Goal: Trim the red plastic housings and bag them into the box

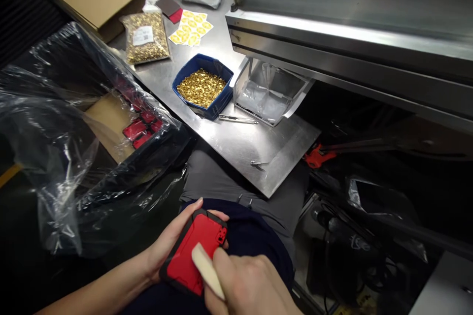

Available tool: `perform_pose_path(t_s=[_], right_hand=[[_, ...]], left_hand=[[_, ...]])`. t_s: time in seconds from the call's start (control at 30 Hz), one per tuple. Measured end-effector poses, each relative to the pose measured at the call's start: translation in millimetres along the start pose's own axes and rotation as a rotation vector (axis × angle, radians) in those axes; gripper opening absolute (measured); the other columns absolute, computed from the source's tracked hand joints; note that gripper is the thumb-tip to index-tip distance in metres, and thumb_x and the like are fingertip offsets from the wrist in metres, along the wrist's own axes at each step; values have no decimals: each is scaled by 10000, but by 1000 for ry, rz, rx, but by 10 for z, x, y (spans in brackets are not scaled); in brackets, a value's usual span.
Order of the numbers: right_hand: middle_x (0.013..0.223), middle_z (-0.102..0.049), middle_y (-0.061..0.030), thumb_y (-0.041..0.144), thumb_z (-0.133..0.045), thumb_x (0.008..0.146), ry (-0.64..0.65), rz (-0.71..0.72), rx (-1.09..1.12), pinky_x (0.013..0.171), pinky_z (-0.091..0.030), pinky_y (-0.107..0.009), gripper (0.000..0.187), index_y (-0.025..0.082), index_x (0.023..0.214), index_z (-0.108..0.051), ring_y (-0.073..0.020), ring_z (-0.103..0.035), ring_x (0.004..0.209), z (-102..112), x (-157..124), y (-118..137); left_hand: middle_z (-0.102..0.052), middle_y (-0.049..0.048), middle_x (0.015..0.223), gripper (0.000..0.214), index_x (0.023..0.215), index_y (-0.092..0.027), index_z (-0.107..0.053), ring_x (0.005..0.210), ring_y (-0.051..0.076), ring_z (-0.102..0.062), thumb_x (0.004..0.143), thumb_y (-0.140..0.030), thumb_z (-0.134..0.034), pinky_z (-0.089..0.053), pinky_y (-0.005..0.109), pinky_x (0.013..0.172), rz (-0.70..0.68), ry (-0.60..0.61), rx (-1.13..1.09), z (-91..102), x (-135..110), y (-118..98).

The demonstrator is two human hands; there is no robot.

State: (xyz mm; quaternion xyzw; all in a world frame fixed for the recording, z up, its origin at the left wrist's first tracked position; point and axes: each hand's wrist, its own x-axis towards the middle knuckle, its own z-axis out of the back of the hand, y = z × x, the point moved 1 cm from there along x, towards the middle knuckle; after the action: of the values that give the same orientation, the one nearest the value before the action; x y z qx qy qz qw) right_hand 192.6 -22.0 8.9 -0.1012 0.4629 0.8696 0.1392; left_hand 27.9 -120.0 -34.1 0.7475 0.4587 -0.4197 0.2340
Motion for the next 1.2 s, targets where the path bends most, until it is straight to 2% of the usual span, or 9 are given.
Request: perform_pose_path(t_s=[0.13, 0.47, 0.57, 0.7, 0.8, 0.93, 1.03, 1.13, 1.2], right_hand=[[625, -610, 70, 127, -517, 921, 58, -85, 29, 446, -339, -213, 144, 242, 848, -471, -97, -551, 451, 49, 33, 12], [643, -606, 66, 123, -529, 890, 86, -64, 18, 454, -334, -216, 121, 236, 874, -489, -101, -538, 455, 60, 48, 5], [665, -612, 56, 164, -512, 935, 80, -105, 46, 478, -351, -211, 88, 234, 891, -484, -105, -556, 489, 102, 60, -13], [642, -598, 67, 161, -525, 926, 157, -106, 80, 464, -337, -207, 112, 240, 859, -482, -99, -524, 462, 120, 71, -15], [684, -629, 48, 216, -502, 960, 124, -162, 93, 492, -352, -209, 50, 238, 915, -505, -111, -561, 507, 121, 95, -15], [636, -602, 56, 194, -514, 926, 254, -213, 112, 466, -311, -216, 86, 237, 852, -503, -104, -506, 461, 140, 128, -4], [694, -622, 41, 245, -476, 974, 257, -245, 139, 506, -336, -209, 65, 238, 924, -518, -110, -537, 516, 175, 123, 3], [642, -578, 41, 267, -443, 993, 284, -290, 123, 479, -301, -222, 166, 238, 834, -482, -108, -489, 480, 169, 97, 2], [642, -584, 46, 233, -482, 961, 317, -251, 133, 482, -298, -219, 136, 238, 825, -482, -104, -481, 477, 142, 97, 7]], left_hand=[[-739, 136, 893, 623, 1126, -108, -706, 740, 224, -696, 960, -648, -441, -543, 293, 708, 0, -10, -10, -2, 1, -5], [-743, 142, 918, 649, 1153, -111, -705, 798, 232, -696, 945, -674, -457, -538, 300, 773, -41, -37, 78, -22, 0, -22], [-738, 123, 888, 633, 1139, -115, -710, 748, 198, -680, 949, -665, -462, -531, 264, 731, -32, -60, 67, -17, 10, -20], [-744, 144, 913, 655, 1174, -118, -698, 793, 223, -694, 944, -681, -457, -542, 286, 756, -18, -28, 79, -18, 18, -25], [-745, 139, 930, 634, 1150, -122, -708, 752, 193, -683, 946, -671, -466, -538, 255, 710, -17, -58, 62, -8, 20, -32], [-745, 132, 921, 611, 1133, -131, -715, 756, 211, -694, 952, -657, -463, -554, 282, 708, -4, -65, 41, 3, 21, -38], [-741, 123, 912, 589, 1094, -129, -727, 735, 186, -681, 960, -640, -467, -544, 255, 698, -9, -67, 28, 2, 27, -44], [-736, 117, 902, 585, 1101, -132, -723, 736, 195, -683, 974, -627, -438, -546, 271, 710, -2, -42, 30, -8, 32, -45], [-739, 131, 930, 595, 1126, -129, -715, 788, 224, -695, 967, -635, -445, -551, 301, 753, -19, -32, 66, -10, 33, -44]])
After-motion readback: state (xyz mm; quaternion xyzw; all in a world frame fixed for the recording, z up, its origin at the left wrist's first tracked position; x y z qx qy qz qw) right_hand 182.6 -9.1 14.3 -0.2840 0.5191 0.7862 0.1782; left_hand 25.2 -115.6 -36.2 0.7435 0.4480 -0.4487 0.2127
